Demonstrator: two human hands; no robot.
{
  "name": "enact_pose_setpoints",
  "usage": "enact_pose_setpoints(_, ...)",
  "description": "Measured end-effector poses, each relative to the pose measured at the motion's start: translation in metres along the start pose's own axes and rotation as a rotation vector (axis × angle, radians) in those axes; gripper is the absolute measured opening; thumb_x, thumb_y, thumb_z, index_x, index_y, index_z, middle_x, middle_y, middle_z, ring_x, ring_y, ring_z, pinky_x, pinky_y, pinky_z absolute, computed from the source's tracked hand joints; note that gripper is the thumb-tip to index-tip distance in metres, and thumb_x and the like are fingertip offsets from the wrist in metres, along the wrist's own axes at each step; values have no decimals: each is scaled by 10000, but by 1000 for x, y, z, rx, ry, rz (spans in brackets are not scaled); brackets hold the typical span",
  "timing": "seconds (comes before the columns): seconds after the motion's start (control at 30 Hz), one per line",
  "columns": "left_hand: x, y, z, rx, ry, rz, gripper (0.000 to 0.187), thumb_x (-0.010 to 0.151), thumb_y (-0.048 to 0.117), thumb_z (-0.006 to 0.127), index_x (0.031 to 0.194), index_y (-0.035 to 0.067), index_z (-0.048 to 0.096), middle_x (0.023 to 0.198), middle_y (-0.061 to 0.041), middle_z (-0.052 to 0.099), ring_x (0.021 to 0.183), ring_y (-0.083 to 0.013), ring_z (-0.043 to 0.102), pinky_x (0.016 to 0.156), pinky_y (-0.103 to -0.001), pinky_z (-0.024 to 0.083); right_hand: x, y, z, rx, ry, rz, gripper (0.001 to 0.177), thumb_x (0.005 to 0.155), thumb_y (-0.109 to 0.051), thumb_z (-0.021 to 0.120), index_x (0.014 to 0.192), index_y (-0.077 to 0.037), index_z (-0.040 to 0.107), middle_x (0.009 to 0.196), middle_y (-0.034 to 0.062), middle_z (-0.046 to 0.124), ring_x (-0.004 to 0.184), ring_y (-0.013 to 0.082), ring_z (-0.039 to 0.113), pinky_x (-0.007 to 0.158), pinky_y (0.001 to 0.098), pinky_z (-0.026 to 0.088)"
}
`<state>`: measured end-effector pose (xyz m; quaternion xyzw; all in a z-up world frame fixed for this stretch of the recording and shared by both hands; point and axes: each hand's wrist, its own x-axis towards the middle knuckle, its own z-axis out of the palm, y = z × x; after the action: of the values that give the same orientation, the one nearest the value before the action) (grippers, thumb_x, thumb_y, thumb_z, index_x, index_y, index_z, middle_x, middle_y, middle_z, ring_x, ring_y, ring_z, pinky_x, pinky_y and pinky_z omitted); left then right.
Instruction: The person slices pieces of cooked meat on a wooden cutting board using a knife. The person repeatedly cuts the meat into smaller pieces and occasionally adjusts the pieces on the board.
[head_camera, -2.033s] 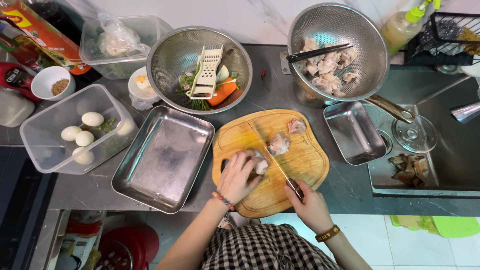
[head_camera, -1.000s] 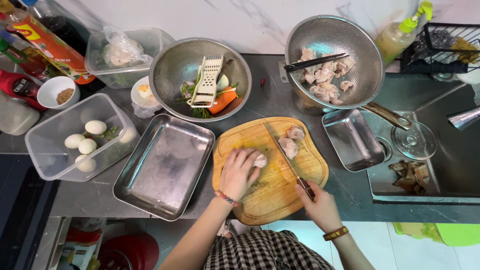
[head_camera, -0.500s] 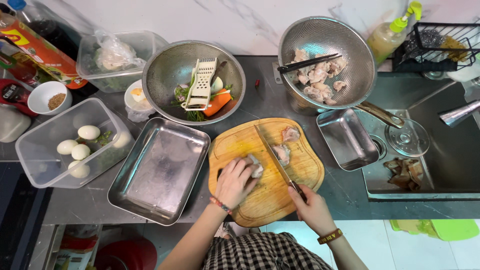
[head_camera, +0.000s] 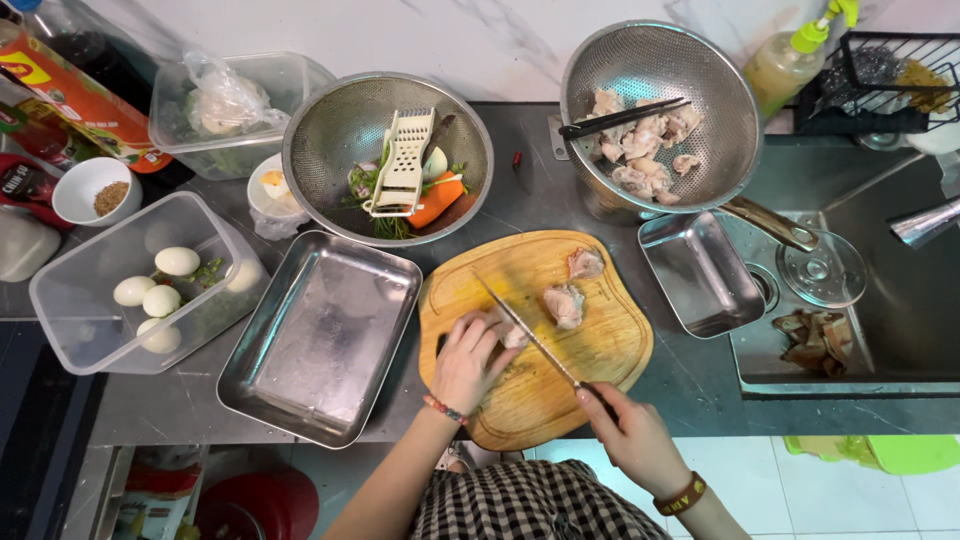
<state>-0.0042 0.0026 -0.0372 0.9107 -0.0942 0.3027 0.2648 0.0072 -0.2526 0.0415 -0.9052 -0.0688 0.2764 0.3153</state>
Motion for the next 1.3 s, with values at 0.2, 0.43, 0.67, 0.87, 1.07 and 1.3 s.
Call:
enact_pose_setpoints(0.2,-6,-7,13,-54,-44,4,311,927,248,743,1153,51,661,1224,-105,634,1048,-314,609,919,-449,542,2,28,19,-159,44,-89,400,976,-528,481,1207,-249,653,797,54,802,746,316,748,655,417,507)
enact_pose_setpoints(0.43,-3,-11,9,-139,-36,-13,261,944,211,736,1121,30,671,1180,-106,653,996,-269,641,886,-409,545,4,28,27,-294,31,-96,386,993,-543,446,1229,-275,591,725,62,776,665,366,724,630,499,518)
enact_pose_setpoints(0.67,-2,-10,1,-172,-54,-70,297,947,230,732,1090,-21,666,1112,-140,655,949,-301,637,845,-422,544,28,20,55,-399,46,-160,341,1021,-515,436,1217,-255,534,779,116,759,744,417,730,644,555,550)
enact_pose_setpoints(0.87,1,-5,4,-161,-17,-40,221,944,158,744,1066,-7,663,1134,-146,652,970,-298,649,862,-409,555,6,51,42,-397,40,-132,283,1000,-525,480,1154,-294,534,745,87,770,705,419,720,585,562,513)
enact_pose_setpoints(1.07,0,-7,8,-174,-17,-73,275,925,158,764,1105,-28,671,1171,-154,655,998,-299,650,883,-408,554,41,24,59,-358,71,-216,281,1023,-474,484,1154,-230,533,705,106,744,638,385,725,533,538,513)
enact_pose_setpoints(1.3,8,-2,0,-241,3,-81,185,947,140,728,1074,12,684,1145,-130,643,994,-285,669,880,-382,549,5,81,43,-328,-29,-20,292,977,-511,504,1183,-312,565,848,141,786,817,419,735,697,546,519)
